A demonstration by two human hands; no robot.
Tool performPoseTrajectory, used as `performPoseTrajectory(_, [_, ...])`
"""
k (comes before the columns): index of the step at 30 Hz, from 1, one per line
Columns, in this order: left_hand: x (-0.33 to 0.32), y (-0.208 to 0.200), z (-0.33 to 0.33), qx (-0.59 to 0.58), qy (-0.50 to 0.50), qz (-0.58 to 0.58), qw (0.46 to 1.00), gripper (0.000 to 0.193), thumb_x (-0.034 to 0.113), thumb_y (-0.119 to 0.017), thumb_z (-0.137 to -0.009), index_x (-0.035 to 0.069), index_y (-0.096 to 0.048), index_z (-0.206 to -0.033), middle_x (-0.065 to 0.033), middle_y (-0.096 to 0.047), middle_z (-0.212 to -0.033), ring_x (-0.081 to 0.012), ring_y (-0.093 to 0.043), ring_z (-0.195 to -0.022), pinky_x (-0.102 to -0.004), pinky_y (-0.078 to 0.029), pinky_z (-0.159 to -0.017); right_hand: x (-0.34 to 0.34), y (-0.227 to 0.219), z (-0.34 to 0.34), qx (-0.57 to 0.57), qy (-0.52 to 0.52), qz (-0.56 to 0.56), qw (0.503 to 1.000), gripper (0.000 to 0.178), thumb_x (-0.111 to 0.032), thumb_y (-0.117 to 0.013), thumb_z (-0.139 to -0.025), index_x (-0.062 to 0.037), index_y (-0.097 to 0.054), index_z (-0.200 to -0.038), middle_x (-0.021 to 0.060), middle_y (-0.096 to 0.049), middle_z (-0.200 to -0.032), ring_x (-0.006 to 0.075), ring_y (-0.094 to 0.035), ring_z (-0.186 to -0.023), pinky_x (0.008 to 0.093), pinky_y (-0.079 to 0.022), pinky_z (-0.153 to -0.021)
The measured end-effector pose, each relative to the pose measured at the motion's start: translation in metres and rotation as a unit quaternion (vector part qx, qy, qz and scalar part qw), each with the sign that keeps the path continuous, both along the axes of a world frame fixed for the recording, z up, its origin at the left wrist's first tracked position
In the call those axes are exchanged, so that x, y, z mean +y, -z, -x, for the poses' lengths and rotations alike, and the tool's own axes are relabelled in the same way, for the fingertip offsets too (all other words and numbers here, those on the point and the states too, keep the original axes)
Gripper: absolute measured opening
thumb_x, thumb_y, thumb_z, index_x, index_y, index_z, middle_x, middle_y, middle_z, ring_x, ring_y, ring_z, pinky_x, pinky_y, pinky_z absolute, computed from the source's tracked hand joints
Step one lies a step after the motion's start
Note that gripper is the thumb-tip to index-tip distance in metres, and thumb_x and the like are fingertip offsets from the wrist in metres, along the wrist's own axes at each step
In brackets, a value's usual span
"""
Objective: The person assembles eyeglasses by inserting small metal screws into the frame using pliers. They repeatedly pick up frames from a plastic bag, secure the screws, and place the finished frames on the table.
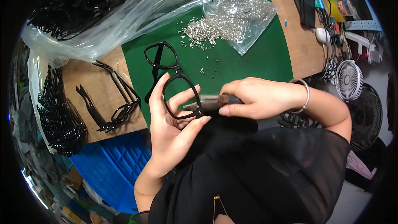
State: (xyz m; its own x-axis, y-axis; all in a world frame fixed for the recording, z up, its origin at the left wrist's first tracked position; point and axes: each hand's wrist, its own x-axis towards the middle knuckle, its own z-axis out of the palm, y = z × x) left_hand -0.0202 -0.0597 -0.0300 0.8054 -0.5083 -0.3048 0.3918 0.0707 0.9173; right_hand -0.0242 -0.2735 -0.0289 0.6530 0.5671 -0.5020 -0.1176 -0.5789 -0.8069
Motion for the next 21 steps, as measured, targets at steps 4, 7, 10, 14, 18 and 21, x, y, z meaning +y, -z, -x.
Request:
performPoseTrajectory(4, [-0.004,0.009,0.002,-0.005,-0.006,0.028,1.000,0.085,-0.012,-0.060,-0.071,0.007,-0.008,-0.134,-0.0177,-0.047,-0.113,-0.0131,-0.058,-0.082,-0.0212,-0.048,-0.069,0.007,0.040,0.018,-0.120,0.089,0.048,0.988,0.021,-0.019,-0.060,-0.079,0.0006,-0.053,-0.086,0.0169,-0.057,-0.079,0.0327,-0.057,-0.076,0.0385,-0.045,-0.065])
performPoseTrajectory(7, [0.023,0.026,0.021,-0.078,0.054,0.064,0.993,0.093,-0.006,-0.068,-0.066,0.011,-0.005,-0.133,-0.0168,-0.046,-0.108,-0.0076,-0.046,-0.068,-0.0188,-0.040,-0.063,0.005,0.046,0.019,-0.188,0.105,0.092,0.972,0.015,-0.010,-0.061,-0.074,-0.0018,-0.052,-0.083,0.0136,-0.057,-0.077,0.0316,-0.057,-0.073,0.0377,-0.045,-0.064])
performPoseTrajectory(10, [0.034,0.030,0.046,-0.079,0.016,0.120,0.989,0.085,-0.007,-0.063,-0.070,0.012,-0.007,-0.130,-0.0190,-0.048,-0.105,-0.0082,-0.046,-0.068,-0.0194,-0.040,-0.064,0.003,0.050,0.000,-0.272,0.103,0.128,0.948,0.016,-0.007,-0.060,-0.072,-0.0022,-0.050,-0.083,0.0135,-0.056,-0.075,0.0324,-0.056,-0.073,0.0381,-0.045,-0.065])
performPoseTrajectory(14, [0.026,0.026,0.053,-0.037,-0.025,0.015,0.999,0.071,-0.012,-0.051,-0.075,0.011,-0.011,-0.129,-0.0198,-0.051,-0.106,-0.0153,-0.056,-0.072,-0.0271,-0.048,-0.074,0.009,0.066,-0.011,-0.302,0.072,0.175,0.934,0.016,-0.008,-0.059,-0.069,-0.0004,-0.050,-0.079,0.0161,-0.054,-0.074,0.0329,-0.056,-0.073,0.0415,-0.045,-0.067])
performPoseTrajectory(18, [0.032,0.019,0.046,0.102,0.024,0.073,0.992,0.107,-0.016,-0.061,-0.059,0.020,0.004,-0.137,-0.0198,-0.046,-0.118,-0.0248,-0.056,-0.099,-0.0347,-0.046,-0.083,0.009,0.065,-0.004,-0.290,0.080,0.181,0.936,0.016,-0.009,-0.059,-0.069,-0.0004,-0.050,-0.079,0.0155,-0.054,-0.072,0.0323,-0.056,-0.073,0.0412,-0.045,-0.067])
performPoseTrajectory(21, [0.030,0.022,0.038,0.176,0.041,0.138,0.974,0.079,-0.018,-0.052,-0.062,0.015,-0.018,-0.125,-0.0183,-0.048,-0.112,-0.0277,-0.054,-0.099,-0.0381,-0.046,-0.084,0.014,0.063,-0.002,-0.301,0.089,0.200,0.928,0.015,-0.009,-0.059,-0.069,0.0000,-0.050,-0.079,0.0150,-0.054,-0.073,0.0321,-0.055,-0.073,0.0406,-0.045,-0.066])
